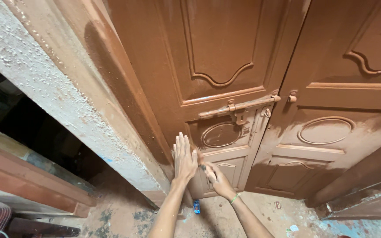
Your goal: The person paints a brown wooden double door and its frame using a paintbrush, applying paint to the door panels, edges, latch area, and the adjacent wall strip, steadying the door with the other hand while working across different sections.
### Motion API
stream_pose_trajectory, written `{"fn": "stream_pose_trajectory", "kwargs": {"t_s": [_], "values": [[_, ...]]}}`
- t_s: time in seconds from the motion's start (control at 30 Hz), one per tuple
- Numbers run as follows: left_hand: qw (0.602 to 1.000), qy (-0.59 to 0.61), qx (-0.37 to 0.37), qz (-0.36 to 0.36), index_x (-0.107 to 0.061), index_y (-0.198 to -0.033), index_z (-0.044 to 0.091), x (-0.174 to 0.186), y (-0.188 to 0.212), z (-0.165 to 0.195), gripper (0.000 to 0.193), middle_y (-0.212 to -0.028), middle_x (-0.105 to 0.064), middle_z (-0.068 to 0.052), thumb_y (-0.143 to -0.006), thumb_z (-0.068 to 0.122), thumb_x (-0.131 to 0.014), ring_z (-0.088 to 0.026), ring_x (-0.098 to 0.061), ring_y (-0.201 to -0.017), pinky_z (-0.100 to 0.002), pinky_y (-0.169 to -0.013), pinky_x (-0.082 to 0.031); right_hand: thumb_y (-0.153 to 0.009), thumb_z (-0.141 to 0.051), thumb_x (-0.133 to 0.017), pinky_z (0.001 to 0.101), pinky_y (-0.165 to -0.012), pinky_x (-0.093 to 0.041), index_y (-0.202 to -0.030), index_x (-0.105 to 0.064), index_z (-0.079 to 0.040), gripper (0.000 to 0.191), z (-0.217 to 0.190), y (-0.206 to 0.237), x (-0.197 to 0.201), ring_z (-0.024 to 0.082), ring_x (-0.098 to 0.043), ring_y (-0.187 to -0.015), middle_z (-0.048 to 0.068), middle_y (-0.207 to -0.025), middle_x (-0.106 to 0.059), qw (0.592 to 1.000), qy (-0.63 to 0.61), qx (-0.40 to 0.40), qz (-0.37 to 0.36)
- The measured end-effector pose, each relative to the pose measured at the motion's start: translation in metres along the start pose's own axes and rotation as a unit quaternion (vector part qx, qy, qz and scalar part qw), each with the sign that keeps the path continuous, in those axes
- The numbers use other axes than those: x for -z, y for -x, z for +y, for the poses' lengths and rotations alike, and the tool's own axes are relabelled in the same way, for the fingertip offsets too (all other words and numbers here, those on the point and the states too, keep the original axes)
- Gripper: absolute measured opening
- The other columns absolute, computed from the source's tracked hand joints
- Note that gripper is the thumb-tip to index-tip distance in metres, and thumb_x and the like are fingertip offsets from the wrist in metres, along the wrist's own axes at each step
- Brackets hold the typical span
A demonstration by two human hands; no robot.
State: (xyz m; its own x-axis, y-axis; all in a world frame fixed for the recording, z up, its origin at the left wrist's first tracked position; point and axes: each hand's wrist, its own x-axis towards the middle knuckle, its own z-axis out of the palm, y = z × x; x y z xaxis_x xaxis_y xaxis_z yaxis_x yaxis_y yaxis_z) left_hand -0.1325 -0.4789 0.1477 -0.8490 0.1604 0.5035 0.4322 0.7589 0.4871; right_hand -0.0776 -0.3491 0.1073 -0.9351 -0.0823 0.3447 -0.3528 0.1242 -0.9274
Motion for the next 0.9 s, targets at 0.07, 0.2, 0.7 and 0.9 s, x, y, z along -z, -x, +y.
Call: {"fn": "stream_pose_trajectory", "kwargs": {"t_s": [0.07,0.2,0.7,0.9], "values": [[1.0,0.005,0.002,0.013,-0.024,-0.158,-0.005,0.002,0.003,-0.003,0.071,-0.169,-0.011,-0.024,-0.099,0.025,-0.05,-0.04,-0.009,-0.157,-0.052,-0.126,-0.008,-0.1,-0.012,-0.061,0.0172,-0.065,-0.045,-0.144,-0.056,-0.012,0.045,0.0,0.0,0.0,0.002,-0.054,-0.078,-0.005,-0.1,-0.06,0.998,-0.039,-0.047,0.01],[1.0,0.009,0.011,0.014,-0.023,-0.159,-0.005,0.004,0.007,-0.008,0.07,-0.17,-0.012,-0.023,-0.1,0.025,-0.048,-0.04,-0.008,-0.158,-0.052,-0.126,-0.007,-0.1,-0.017,-0.06,0.0183,-0.051,-0.037,-0.145,-0.055,-0.016,0.045,-0.001,-0.006,0.029,0.002,-0.046,-0.064,-0.006,-0.082,-0.056,0.952,-0.179,-0.119,0.216],[1.0,-0.005,0.0,-0.002,-0.027,-0.156,-0.008,-0.003,0.003,0.002,0.071,-0.169,-0.012,-0.025,-0.097,0.025,-0.052,-0.041,-0.01,-0.157,-0.052,-0.126,-0.009,-0.093,-0.001,-0.055,0.0274,-0.1,-0.044,-0.144,-0.056,-0.007,0.052,-0.003,-0.001,0.008,0.013,-0.057,-0.117,0.008,-0.138,-0.063,0.989,0.037,0.075,0.124],[1.0,-0.005,0.008,0.0,-0.026,-0.157,-0.006,-0.003,0.003,0.0,0.071,-0.169,-0.012,-0.023,-0.098,0.025,-0.051,-0.039,-0.01,-0.157,-0.052,-0.126,-0.009,-0.101,-0.021,-0.063,0.0214,-0.06,-0.043,-0.141,-0.065,-0.012,0.041,-0.002,0.002,-0.001,0.004,-0.049,-0.074,-0.003,-0.1,-0.065,0.981,-0.108,-0.145,0.065]]}}
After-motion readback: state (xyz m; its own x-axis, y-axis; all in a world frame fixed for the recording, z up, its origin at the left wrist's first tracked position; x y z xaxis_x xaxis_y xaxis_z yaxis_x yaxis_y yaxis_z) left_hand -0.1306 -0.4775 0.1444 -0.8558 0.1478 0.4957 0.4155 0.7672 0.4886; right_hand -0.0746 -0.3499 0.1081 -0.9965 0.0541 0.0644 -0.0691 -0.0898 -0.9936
